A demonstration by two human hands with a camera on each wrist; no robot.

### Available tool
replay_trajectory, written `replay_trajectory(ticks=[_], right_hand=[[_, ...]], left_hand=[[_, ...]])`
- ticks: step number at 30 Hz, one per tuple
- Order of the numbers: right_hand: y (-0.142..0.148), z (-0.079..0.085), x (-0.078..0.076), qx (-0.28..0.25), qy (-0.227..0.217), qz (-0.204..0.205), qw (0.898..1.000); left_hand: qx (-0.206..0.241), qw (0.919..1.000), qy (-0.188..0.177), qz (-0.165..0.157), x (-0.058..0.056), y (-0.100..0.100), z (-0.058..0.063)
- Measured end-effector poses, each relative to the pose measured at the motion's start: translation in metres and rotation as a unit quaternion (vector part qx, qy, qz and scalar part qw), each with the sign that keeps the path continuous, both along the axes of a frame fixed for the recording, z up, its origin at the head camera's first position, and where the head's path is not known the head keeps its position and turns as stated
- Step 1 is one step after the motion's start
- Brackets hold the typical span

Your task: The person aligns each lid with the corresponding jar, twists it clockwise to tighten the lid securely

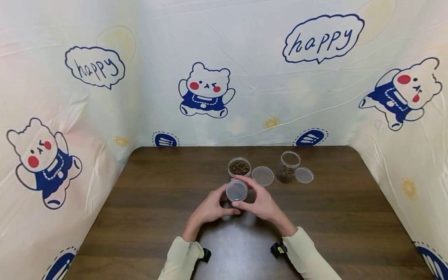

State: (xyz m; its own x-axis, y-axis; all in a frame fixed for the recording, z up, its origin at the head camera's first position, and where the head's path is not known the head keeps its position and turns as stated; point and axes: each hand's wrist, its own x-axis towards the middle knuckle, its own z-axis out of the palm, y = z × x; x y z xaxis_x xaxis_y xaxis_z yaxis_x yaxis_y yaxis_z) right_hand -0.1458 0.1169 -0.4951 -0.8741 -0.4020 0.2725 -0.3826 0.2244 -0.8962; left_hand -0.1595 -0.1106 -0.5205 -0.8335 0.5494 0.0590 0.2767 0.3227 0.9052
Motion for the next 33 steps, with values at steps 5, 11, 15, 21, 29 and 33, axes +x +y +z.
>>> replay_trajectory(ticks=[5, 11, 15, 21, 29, 33], right_hand=[[0.001, 0.0, -0.001, -0.002, 0.01, 0.0, 1.0], [-0.002, 0.001, 0.002, -0.004, 0.015, -0.033, 0.999], [-0.009, 0.001, 0.008, -0.007, 0.028, -0.086, 0.996], [-0.019, -0.002, 0.016, -0.015, 0.045, -0.134, 0.99], [-0.008, 0.0, 0.007, -0.006, 0.015, -0.042, 0.999], [-0.003, 0.001, 0.004, 0.006, 0.001, -0.024, 1.0]], left_hand=[[0.002, 1.0, 0.002, -0.004, 0.0, 0.001, 0.0], [0.006, 1.0, 0.003, -0.003, -0.002, 0.001, -0.001], [0.002, 0.9999, 0.002, 0.01, -0.002, 0.001, -0.002], [-0.005, 0.9999, -0.001, 0.014, -0.002, -0.001, 0.0], [-0.002, 1.0, 0.0, -0.002, 0.0, -0.002, 0.0], [0.004, 1.0, -0.001, -0.004, 0.0, 0.0, 0.001]])
